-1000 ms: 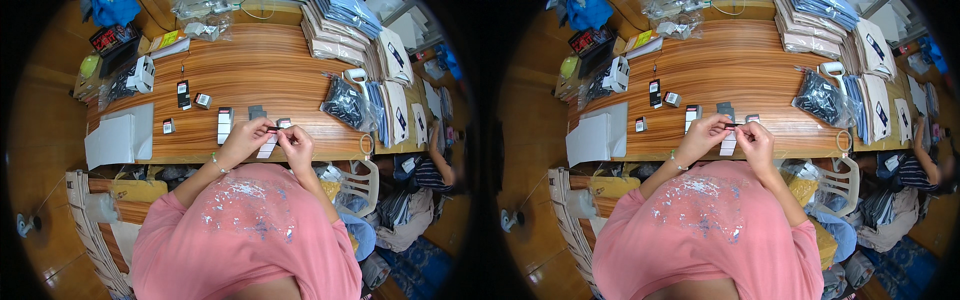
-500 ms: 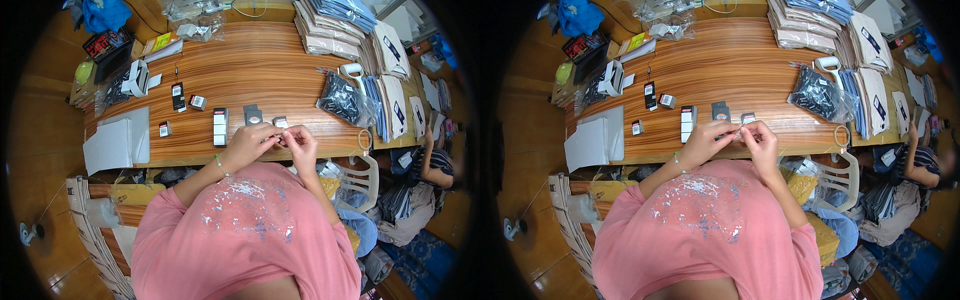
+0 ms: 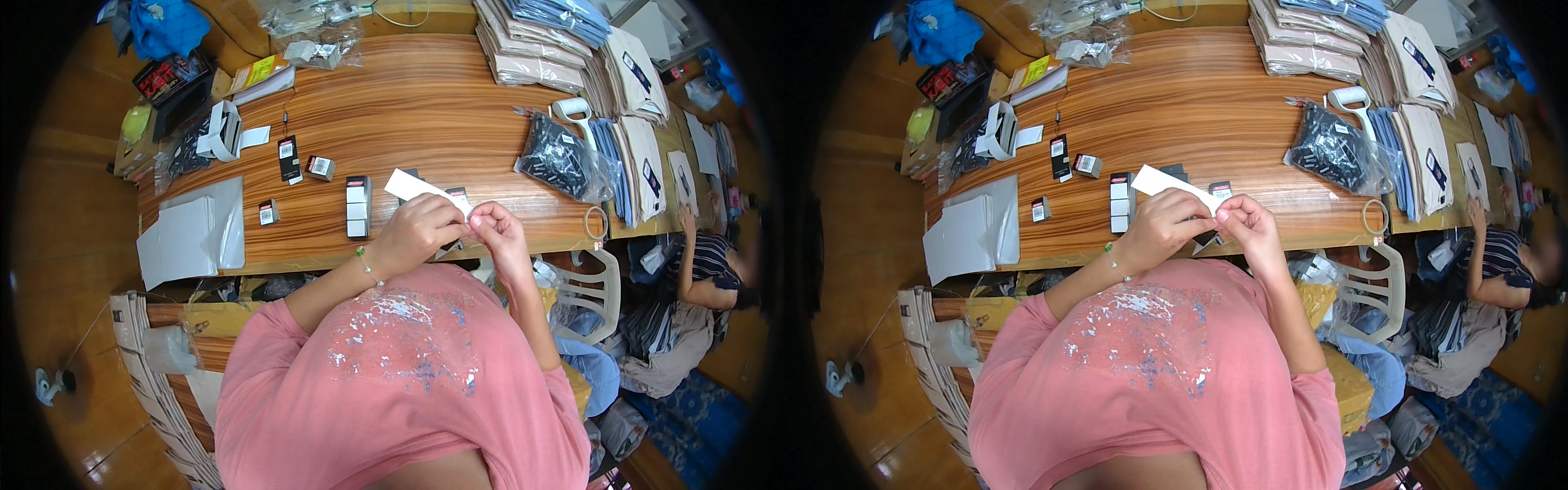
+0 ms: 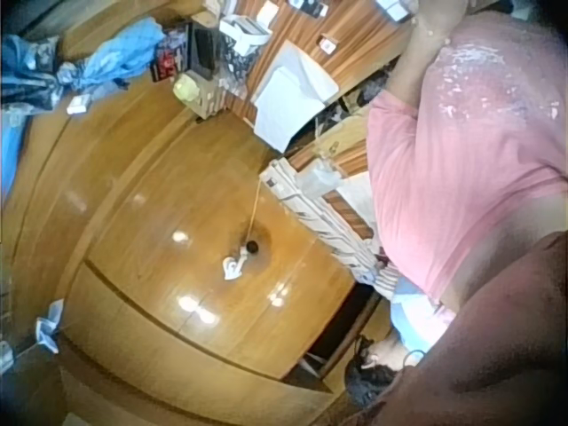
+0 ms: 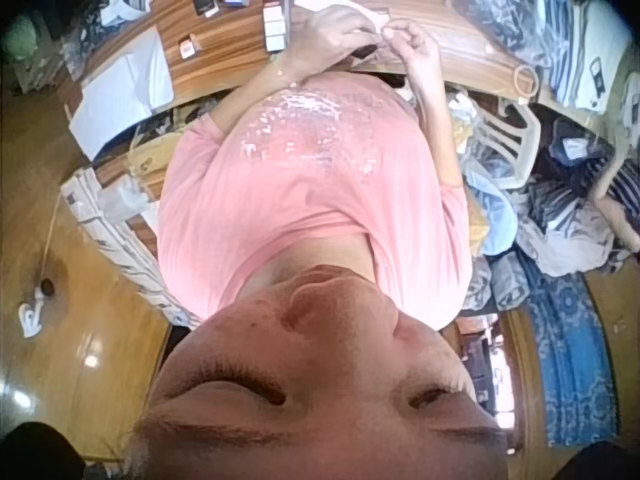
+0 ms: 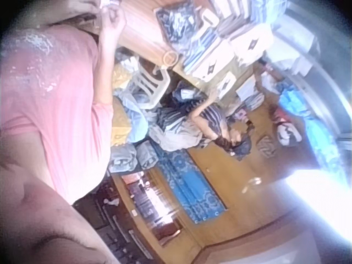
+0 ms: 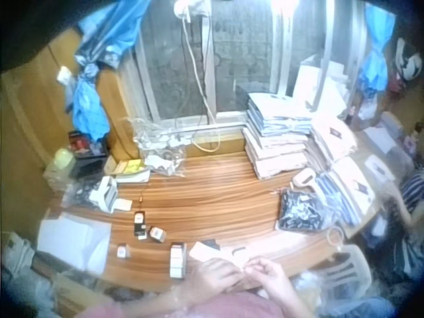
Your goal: The person organizes small boxed items on a desk, applies adhesive tags to them, and attaches security or price tags to clothing items using plastic fasteners.
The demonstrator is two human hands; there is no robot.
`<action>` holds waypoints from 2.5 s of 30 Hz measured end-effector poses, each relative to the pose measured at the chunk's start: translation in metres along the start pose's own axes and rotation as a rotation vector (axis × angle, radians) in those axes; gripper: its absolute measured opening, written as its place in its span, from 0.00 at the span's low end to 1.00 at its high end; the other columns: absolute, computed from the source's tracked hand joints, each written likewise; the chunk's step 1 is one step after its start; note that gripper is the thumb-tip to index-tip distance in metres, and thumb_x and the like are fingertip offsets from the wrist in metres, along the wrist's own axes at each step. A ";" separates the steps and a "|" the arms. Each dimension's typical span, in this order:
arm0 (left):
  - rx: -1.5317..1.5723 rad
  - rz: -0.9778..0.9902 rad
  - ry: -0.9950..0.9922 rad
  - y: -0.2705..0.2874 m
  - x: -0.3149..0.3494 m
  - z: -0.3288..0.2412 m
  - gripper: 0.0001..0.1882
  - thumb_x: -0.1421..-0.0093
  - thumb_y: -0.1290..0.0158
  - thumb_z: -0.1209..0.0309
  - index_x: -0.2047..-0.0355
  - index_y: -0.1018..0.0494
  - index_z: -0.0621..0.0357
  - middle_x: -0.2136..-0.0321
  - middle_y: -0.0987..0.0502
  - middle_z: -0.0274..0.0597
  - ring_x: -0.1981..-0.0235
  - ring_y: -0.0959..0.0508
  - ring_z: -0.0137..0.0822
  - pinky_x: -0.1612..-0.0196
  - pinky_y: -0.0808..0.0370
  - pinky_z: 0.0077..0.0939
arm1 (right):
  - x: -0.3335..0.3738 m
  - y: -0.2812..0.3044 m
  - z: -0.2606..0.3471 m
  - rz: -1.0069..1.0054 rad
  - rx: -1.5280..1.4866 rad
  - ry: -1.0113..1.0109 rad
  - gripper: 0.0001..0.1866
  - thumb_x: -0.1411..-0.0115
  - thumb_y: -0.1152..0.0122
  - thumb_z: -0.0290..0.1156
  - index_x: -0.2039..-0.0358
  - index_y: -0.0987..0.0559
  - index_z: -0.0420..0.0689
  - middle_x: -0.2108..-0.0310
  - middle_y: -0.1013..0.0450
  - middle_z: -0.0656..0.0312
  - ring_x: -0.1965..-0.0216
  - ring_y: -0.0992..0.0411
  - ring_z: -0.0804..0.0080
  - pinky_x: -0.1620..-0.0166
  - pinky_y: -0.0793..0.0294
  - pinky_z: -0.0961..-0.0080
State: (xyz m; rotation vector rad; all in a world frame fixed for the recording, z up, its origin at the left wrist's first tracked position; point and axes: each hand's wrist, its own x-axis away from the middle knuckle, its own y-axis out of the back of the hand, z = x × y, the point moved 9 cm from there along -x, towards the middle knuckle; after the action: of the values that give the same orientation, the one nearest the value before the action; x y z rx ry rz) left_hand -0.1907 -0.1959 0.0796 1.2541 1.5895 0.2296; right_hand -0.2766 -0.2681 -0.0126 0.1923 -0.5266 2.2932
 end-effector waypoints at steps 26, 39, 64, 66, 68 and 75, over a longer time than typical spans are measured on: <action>1.076 -0.281 0.809 -0.028 -0.002 0.070 0.11 0.41 0.51 0.68 0.67 0.25 0.65 0.79 0.25 0.36 0.76 0.26 0.22 0.73 0.29 0.12 | 0.047 -0.012 0.063 -0.236 0.690 0.747 0.06 0.49 0.43 0.23 0.72 0.31 0.38 0.77 0.33 0.59 0.75 0.36 0.71 0.69 0.35 0.77; 1.272 -0.355 0.883 -0.023 0.008 0.083 0.12 0.40 0.53 0.68 0.61 0.29 0.64 0.74 0.26 0.38 0.70 0.25 0.27 0.65 0.26 0.21 | 0.000 -0.004 0.037 -0.090 0.072 0.330 0.09 0.45 0.45 0.21 0.62 0.29 0.37 0.72 0.29 0.64 0.72 0.32 0.81 0.66 0.32 0.86; 1.214 -0.364 0.844 -0.017 0.003 0.099 0.12 0.43 0.49 0.73 0.59 0.29 0.63 0.68 0.24 0.40 0.67 0.24 0.28 0.62 0.26 0.20 | 0.007 0.002 0.109 -0.166 0.367 0.472 0.04 0.48 0.43 0.21 0.71 0.28 0.37 0.74 0.29 0.65 0.73 0.32 0.83 0.67 0.34 0.87; 1.158 -0.304 0.788 -0.013 -0.008 0.095 0.12 0.44 0.48 0.74 0.59 0.29 0.63 0.69 0.24 0.40 0.67 0.24 0.27 0.62 0.26 0.20 | 0.003 0.001 0.116 -0.145 0.413 0.451 0.04 0.48 0.43 0.21 0.71 0.28 0.36 0.75 0.29 0.65 0.73 0.32 0.83 0.67 0.33 0.87; 1.126 -0.259 0.703 -0.006 -0.025 0.088 0.12 0.45 0.47 0.75 0.59 0.29 0.63 0.70 0.24 0.39 0.67 0.24 0.26 0.62 0.27 0.19 | -0.004 -0.003 0.124 -0.098 0.403 0.434 0.06 0.48 0.43 0.21 0.69 0.28 0.34 0.76 0.29 0.64 0.73 0.31 0.81 0.68 0.32 0.86; 1.216 0.012 0.777 -0.017 -0.044 0.098 0.13 0.46 0.46 0.73 0.60 0.29 0.63 0.70 0.24 0.38 0.68 0.25 0.25 0.62 0.28 0.18 | -0.023 -0.018 0.144 0.064 0.478 0.354 0.08 0.48 0.43 0.21 0.67 0.29 0.34 0.75 0.27 0.61 0.74 0.28 0.80 0.68 0.30 0.86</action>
State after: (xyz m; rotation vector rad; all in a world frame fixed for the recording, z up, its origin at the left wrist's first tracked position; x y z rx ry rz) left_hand -0.1272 -0.2791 0.0522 2.2550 2.5330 -0.3736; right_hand -0.2510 -0.3339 0.1165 -0.0035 0.2027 2.4107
